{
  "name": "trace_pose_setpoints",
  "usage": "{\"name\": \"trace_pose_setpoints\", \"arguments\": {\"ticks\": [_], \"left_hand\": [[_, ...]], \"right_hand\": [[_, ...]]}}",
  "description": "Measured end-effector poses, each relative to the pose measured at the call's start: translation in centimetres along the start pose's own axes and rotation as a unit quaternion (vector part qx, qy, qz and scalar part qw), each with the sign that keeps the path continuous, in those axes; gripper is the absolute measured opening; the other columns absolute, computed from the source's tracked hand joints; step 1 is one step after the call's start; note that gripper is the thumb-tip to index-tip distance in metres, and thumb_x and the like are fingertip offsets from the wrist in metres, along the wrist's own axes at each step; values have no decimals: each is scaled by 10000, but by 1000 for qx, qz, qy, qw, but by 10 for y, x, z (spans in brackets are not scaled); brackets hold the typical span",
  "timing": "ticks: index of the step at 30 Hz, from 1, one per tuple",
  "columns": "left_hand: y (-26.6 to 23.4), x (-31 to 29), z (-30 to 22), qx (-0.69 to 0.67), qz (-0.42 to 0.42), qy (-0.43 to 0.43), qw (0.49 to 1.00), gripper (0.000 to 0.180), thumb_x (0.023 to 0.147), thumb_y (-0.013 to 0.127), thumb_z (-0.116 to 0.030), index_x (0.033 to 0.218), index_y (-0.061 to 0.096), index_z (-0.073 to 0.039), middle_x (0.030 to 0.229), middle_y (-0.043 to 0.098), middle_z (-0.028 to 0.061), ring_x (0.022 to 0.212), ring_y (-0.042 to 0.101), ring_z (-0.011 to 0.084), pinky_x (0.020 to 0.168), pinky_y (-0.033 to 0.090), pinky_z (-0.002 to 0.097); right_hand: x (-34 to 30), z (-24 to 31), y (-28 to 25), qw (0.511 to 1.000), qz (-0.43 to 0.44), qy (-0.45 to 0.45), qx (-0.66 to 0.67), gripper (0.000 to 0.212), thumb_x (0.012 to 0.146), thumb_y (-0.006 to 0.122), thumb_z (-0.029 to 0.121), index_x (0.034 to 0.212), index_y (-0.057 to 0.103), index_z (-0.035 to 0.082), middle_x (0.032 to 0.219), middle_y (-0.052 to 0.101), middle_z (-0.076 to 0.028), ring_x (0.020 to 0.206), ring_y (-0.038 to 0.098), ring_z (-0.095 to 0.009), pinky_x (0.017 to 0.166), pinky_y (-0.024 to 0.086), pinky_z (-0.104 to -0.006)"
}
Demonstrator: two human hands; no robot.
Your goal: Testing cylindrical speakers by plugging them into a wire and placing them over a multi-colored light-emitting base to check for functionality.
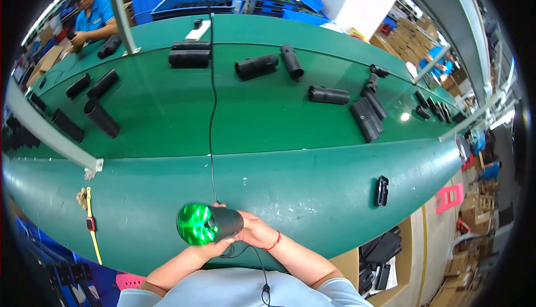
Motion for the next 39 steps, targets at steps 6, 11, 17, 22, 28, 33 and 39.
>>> {"name": "trace_pose_setpoints", "arguments": {"ticks": [6, 11, 17, 22, 28, 33, 39], "left_hand": [[-1, 5, -1, -166, -135, 60, 975, 695, 674, 712, -158, 1243, 333, -27, 1194, 449, 167, 1088, 475, 266, 923, 373, 379], [-2, 7, -6, -51, -107, 54, 991, 519, 648, 712, -117, 1110, 494, -30, 1043, 576, 109, 940, 572, 228, 803, 458, 326], [0, 12, -7, 77, 14, 94, 992, 667, 617, 744, -108, 1188, 410, -22, 1142, 496, 133, 1039, 506, 247, 864, 418, 355], [2, 11, 0, 63, 32, 78, 994, 870, 584, 785, -147, 1296, 301, -16, 1272, 400, 172, 1162, 429, 280, 954, 364, 406], [2, 14, -2, -2, -9, 27, 1000, 847, 620, 769, -233, 1293, 302, -17, 1285, 382, 175, 1160, 431, 285, 948, 374, 405], [1, 19, -3, -126, -36, 62, 989, 857, 647, 750, -330, 1298, 284, -23, 1285, 374, 170, 1136, 451, 283, 903, 417, 384], [5, 22, -1, -328, -124, -23, 936, 850, 654, 749, -345, 1293, 263, -65, 1228, 428, 169, 1040, 516, 280, 837, 453, 371]], "right_hand": [[3, 4, 9, 993, -16, -77, -84, 267, 866, 489, 146, 1107, 497, 31, 941, 554, -68, 773, 491, -125, 696, 421, -239], [1, -1, 3, 998, 33, -55, 4, 299, 857, 495, 117, 1128, 480, -9, 1008, 563, -100, 863, 536, -159, 736, 441, -256], [0, 2, 18, 996, -59, -64, -19, 289, 865, 490, 132, 1125, 486, 6, 974, 554, -84, 815, 504, -140, 718, 425, -250], [-1, 3, 8, 992, -81, -76, -58, 281, 879, 479, 149, 1129, 488, 21, 921, 549, -58, 729, 468, -109, 663, 399, -224], [-1, 1, 2, 993, -54, -78, -64, 289, 880, 492, 177, 1126, 484, 25, 927, 548, -54, 724, 469, -108, 666, 397, -223], [0, 3, 17, 983, -79, -111, -123, 279, 881, 494, 189, 1105, 488, 25, 924, 548, -50, 711, 467, -103, 662, 401, -219], [-14, 17, 23, 924, -87, -54, -370, 282, 885, 484, 178, 1118, 479, 20, 930, 548, -42, 715, 473, -99, 657, 406, -212]]}}
Point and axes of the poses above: each hand's wrist, its own x-axis towards the middle knuckle, its own y-axis out of the palm, z = x × y, the point moved 3 cm from there along x, towards the middle knuckle
